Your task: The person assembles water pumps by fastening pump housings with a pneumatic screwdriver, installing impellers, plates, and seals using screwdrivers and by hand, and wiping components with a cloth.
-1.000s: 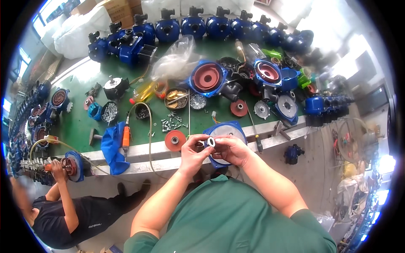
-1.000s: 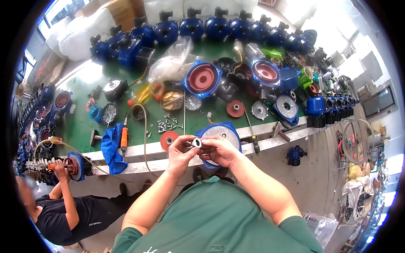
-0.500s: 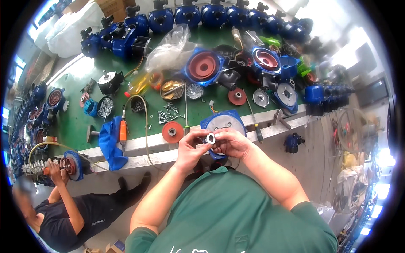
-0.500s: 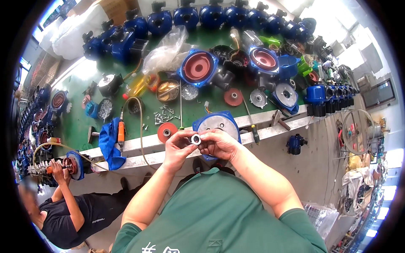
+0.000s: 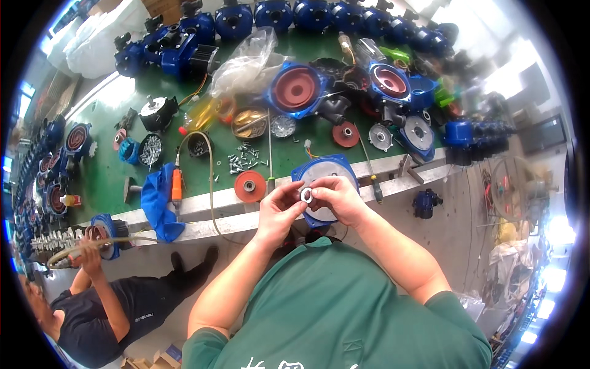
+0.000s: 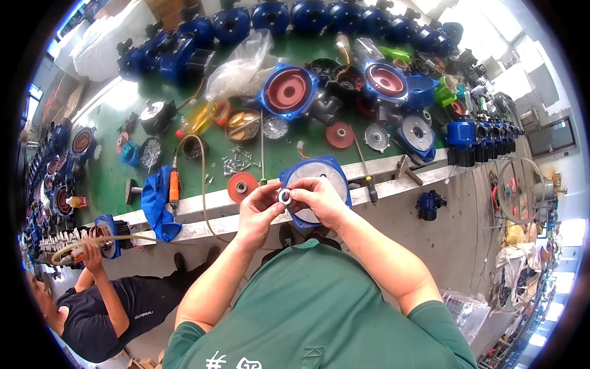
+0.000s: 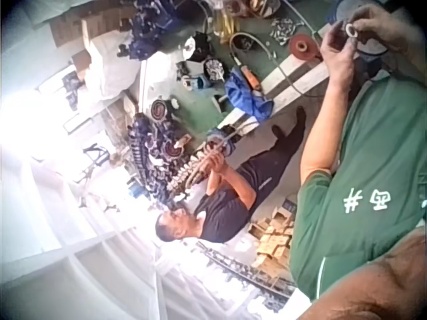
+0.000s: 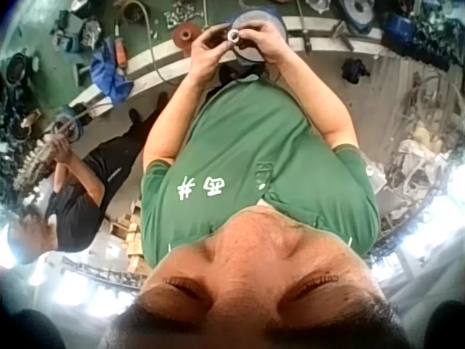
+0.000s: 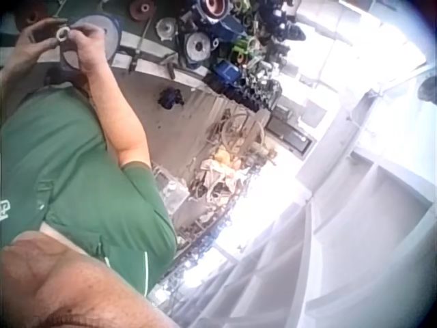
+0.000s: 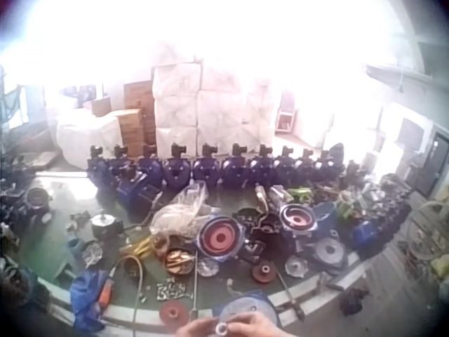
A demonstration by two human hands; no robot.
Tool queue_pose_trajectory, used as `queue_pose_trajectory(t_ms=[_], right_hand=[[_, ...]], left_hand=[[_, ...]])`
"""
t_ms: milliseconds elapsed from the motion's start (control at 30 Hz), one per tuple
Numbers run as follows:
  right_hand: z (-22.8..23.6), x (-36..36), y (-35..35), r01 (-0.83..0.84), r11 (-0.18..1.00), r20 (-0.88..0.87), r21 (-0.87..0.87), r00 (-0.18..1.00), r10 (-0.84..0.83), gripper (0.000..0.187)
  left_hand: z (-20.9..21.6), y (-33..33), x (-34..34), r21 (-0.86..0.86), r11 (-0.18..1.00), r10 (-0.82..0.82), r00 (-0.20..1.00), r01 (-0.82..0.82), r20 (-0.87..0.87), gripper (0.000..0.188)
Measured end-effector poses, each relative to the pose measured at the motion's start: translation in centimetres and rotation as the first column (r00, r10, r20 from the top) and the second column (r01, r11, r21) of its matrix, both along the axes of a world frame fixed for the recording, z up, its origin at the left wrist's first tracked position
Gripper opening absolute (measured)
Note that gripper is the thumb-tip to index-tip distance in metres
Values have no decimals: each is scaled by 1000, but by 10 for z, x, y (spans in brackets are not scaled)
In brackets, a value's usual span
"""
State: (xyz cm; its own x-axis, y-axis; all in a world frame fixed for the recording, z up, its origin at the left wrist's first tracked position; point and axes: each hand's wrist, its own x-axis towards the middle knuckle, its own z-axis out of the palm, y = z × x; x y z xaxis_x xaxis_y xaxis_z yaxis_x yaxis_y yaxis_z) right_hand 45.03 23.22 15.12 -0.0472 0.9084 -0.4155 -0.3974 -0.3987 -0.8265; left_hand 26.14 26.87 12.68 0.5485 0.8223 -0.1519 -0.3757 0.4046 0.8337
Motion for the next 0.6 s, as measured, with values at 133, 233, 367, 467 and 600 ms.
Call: queue_pose_trajectory(t_ms=[133,233,367,467,600], right_hand=[[-1,0,0,-17,999,48,31,999,16,20],[-1,1,0,-64,995,159,74,986,52,19],[-7,-1,2,-111,991,253,69,963,90,18],[-18,-5,4,-118,993,291,23,951,106,18],[-43,2,2,-97,989,200,-114,973,119,20]], left_hand=[[-8,1,-1,-16,999,47,999,-47,-26,30],[-12,0,-2,-25,997,68,996,-70,-62,25],[-16,0,-2,-42,995,85,987,-91,-135,20],[-26,0,-1,-80,990,104,982,-117,-156,19],[-73,10,-5,-79,982,140,948,-169,-287,16]])
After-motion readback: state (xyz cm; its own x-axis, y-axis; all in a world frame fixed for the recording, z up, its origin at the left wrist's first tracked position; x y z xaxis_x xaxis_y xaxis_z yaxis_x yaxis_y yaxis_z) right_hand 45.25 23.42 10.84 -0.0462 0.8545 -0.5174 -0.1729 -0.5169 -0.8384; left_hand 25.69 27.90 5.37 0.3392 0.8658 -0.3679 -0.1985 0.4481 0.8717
